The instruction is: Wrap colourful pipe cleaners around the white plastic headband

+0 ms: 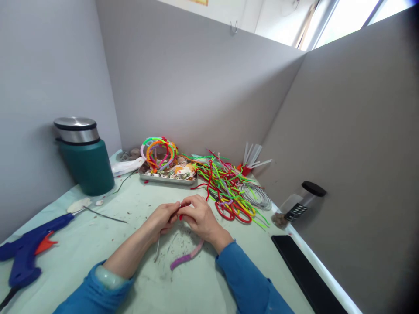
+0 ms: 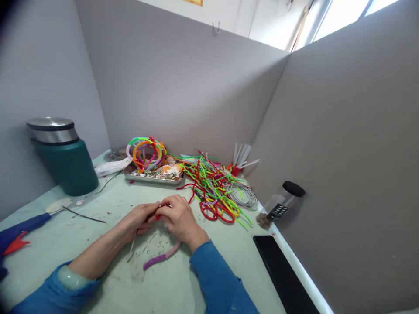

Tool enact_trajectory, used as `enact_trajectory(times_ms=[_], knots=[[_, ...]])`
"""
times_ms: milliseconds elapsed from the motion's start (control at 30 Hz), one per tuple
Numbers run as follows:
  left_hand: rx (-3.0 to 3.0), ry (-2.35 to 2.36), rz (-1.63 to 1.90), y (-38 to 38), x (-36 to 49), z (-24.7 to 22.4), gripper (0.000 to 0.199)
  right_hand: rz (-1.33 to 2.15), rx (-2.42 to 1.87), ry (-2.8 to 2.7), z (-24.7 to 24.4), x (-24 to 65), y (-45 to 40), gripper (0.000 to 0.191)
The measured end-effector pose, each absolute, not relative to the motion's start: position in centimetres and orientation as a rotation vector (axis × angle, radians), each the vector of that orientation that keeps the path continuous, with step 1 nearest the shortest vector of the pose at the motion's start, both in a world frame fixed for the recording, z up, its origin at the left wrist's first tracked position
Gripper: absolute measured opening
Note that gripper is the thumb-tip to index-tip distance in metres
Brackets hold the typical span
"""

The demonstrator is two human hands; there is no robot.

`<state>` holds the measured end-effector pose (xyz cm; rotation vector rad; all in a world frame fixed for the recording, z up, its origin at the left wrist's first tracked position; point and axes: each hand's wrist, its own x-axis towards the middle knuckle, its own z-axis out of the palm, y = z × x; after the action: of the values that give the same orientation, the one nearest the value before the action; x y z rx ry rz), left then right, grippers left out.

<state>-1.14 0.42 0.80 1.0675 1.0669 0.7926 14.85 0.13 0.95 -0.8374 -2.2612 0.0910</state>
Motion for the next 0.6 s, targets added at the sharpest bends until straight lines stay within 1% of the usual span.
enact_trajectory(times_ms=[133,267,467,600], knots=[[1.096,1.043,0.761,0.25,-1.15,0.91,0.036,0.111,-0.857,-2.193,0.9,14.96,0.38,0.016],[1.095,1.02,0.743,0.33,-1.2,0.98,0.027,0.226,-0.869,-2.095,1.05,14.98,0.43,0.018],[1.106,1.001,0.693,0.24,-1.14,1.01,0.032,0.434,-0.929,-1.932,1.36,15.07,0.31,0.013],[1.206,1.053,0.649,-0.07,-0.93,1.19,0.039,0.683,-0.999,-1.807,1.43,15.04,0.47,0.011]])
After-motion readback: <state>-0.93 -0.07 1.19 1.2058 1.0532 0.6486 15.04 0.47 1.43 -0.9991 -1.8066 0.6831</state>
